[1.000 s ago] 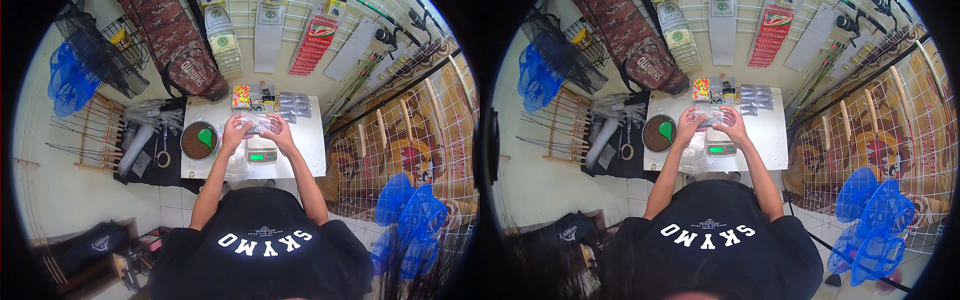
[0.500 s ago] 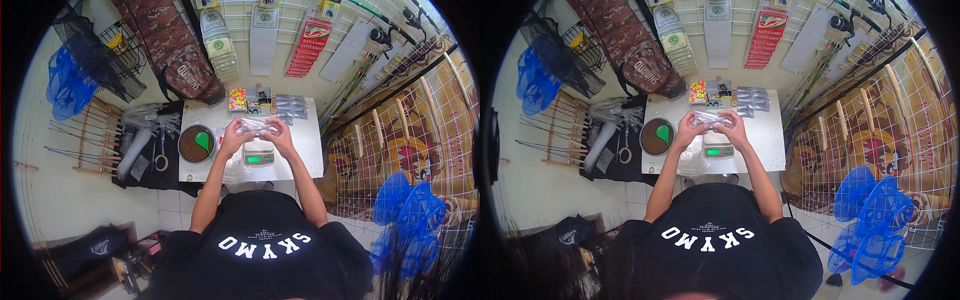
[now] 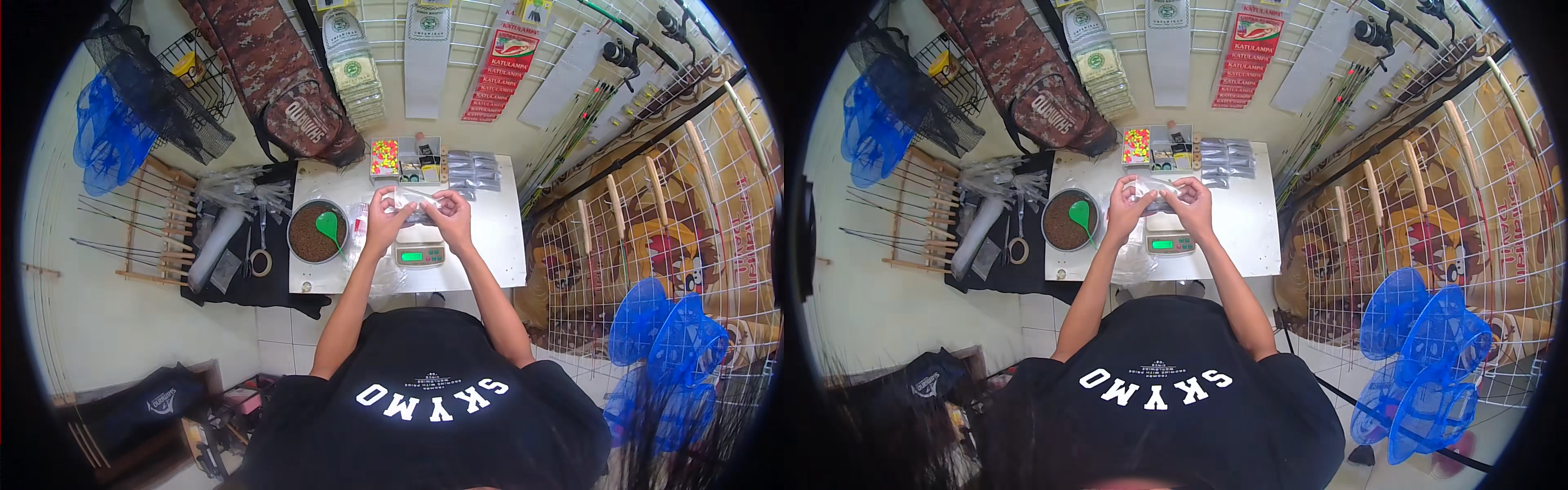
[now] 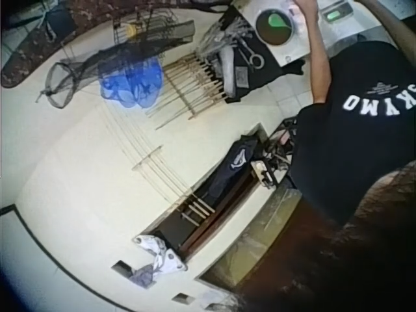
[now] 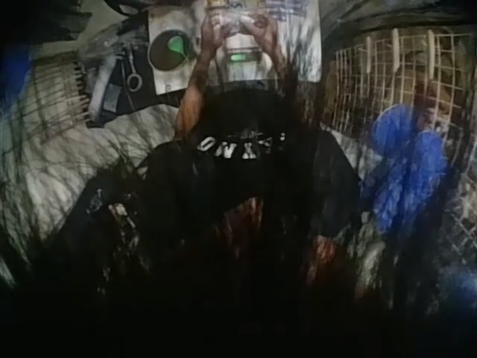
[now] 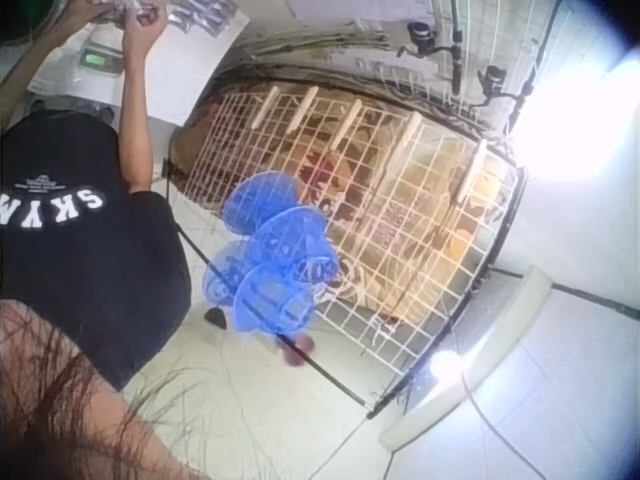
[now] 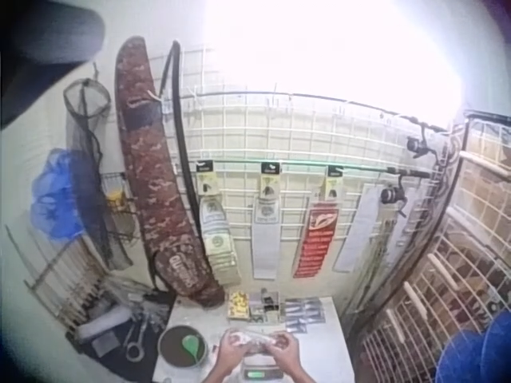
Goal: Measure fishing bait pellets using a scale and scoop them into small plastic bags.
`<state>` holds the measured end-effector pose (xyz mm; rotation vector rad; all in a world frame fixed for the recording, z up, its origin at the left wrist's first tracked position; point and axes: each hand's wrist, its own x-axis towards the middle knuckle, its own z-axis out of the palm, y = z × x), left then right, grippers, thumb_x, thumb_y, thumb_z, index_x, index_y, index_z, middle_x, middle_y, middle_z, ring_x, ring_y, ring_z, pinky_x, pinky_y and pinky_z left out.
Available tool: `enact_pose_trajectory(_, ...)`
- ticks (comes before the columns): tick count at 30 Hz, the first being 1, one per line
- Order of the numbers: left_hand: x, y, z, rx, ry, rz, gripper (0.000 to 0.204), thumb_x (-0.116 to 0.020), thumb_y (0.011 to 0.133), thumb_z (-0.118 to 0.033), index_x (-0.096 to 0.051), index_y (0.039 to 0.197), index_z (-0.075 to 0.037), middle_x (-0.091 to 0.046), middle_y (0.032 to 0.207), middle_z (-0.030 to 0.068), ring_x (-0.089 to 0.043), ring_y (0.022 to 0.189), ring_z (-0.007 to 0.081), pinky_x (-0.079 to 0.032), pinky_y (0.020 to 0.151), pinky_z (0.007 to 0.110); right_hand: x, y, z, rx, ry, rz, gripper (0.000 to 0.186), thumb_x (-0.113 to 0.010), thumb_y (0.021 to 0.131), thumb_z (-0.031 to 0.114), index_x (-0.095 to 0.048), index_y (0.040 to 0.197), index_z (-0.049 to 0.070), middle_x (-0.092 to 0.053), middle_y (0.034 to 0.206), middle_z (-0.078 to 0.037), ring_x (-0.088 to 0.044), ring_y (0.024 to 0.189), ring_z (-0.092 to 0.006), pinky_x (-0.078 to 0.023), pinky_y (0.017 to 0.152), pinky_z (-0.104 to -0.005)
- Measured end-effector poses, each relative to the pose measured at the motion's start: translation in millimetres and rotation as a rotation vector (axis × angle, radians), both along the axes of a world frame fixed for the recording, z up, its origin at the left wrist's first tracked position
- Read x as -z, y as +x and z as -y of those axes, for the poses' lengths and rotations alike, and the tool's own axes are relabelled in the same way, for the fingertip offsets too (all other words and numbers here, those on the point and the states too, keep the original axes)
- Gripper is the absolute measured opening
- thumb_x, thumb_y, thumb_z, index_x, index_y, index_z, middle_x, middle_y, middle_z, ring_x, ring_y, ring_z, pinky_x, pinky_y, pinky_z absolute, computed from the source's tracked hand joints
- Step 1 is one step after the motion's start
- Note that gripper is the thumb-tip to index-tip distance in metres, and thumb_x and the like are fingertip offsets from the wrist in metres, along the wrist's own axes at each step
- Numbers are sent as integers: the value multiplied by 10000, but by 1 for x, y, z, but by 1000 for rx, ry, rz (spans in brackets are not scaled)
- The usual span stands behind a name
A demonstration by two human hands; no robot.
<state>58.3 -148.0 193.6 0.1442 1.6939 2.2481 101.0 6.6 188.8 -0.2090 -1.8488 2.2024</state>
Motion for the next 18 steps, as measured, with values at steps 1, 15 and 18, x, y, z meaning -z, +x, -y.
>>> enact_pose_trajectory(1,2,1,1,-32,11,-14,569,-733,790,-71,-391,1245,-46,-557,945,57,-623,773,121,-541,619,235,-2,0,3,-4,-1,-1,267,-740,767,34,-558,961,14,-572,819,-19,-578,691,-63,-513,600,-196)
enact_pose_trajectory(15,-4,2,9,116,-76,327,560,-679,841,-94,-373,1309,-48,-594,1095,173,-623,969,220,-594,741,367,7,0,-1,36,85,-61,348,-753,714,6,-539,986,34,-534,796,7,-532,720,-40,-497,676,-193)
enact_pose_trajectory(18,-1,1,7,127,-79,288,545,-673,852,-118,-381,1303,-29,-620,1031,167,-630,951,219,-594,727,361,13,1,-6,58,146,-81,380,-754,731,29,-529,1036,22,-591,862,-57,-592,773,-89,-504,648,-206)
